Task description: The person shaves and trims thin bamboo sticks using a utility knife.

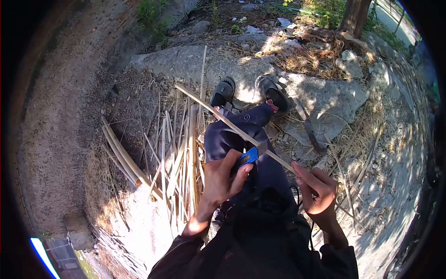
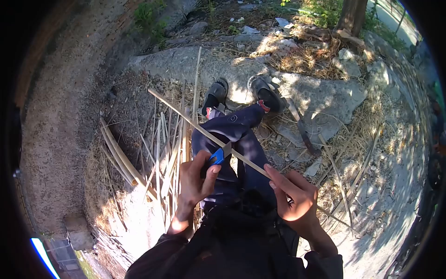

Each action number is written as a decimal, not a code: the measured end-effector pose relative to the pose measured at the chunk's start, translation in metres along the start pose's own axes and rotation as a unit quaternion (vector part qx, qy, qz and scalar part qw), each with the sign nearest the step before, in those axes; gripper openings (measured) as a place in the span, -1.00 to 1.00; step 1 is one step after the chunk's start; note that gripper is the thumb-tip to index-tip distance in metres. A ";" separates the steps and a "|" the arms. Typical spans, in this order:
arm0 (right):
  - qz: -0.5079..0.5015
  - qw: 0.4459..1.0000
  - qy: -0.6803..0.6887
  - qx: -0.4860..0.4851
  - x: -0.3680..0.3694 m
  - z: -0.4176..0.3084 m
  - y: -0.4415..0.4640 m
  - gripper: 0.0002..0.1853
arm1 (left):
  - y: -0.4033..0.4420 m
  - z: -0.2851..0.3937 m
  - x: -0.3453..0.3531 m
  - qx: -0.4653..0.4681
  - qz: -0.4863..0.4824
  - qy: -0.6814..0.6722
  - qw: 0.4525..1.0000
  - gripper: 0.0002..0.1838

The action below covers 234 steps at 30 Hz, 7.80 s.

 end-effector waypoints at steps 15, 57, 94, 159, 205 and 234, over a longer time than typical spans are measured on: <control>0.003 0.999 0.048 -0.022 -0.007 -0.007 -0.005 -0.45 | 0.012 -0.006 -0.008 0.111 0.060 0.069 0.990 -0.64; -0.001 0.998 0.055 0.016 0.007 0.012 -0.010 -0.49 | 0.014 -0.020 0.001 -0.126 0.184 -0.463 0.858 -0.63; 0.113 0.986 0.028 -0.119 0.004 -0.024 0.094 -0.56 | 0.075 0.020 0.081 0.069 0.175 -0.299 0.935 -0.79; 0.182 0.951 0.248 0.033 -0.017 -0.008 0.163 -0.87 | 0.109 -0.005 0.093 -0.004 -0.217 -0.434 0.874 -0.44; -0.031 0.973 -0.112 -0.201 0.039 -0.021 0.028 -0.74 | -0.037 0.020 -0.001 -0.106 -0.051 -0.289 0.950 -0.72; 0.164 0.934 0.220 0.230 -0.069 0.246 0.153 -0.54 | -0.098 -0.040 0.011 -0.178 -0.044 -0.180 0.966 -0.86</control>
Point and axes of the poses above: each hand's wrist, its own y-axis towards the middle knuckle, its own x-axis out of the palm, z = x × y, the point moved 5 cm from there along y, towards the middle knuckle, and after that the axes turned 2 degrees about x, right-handed, at the moved point
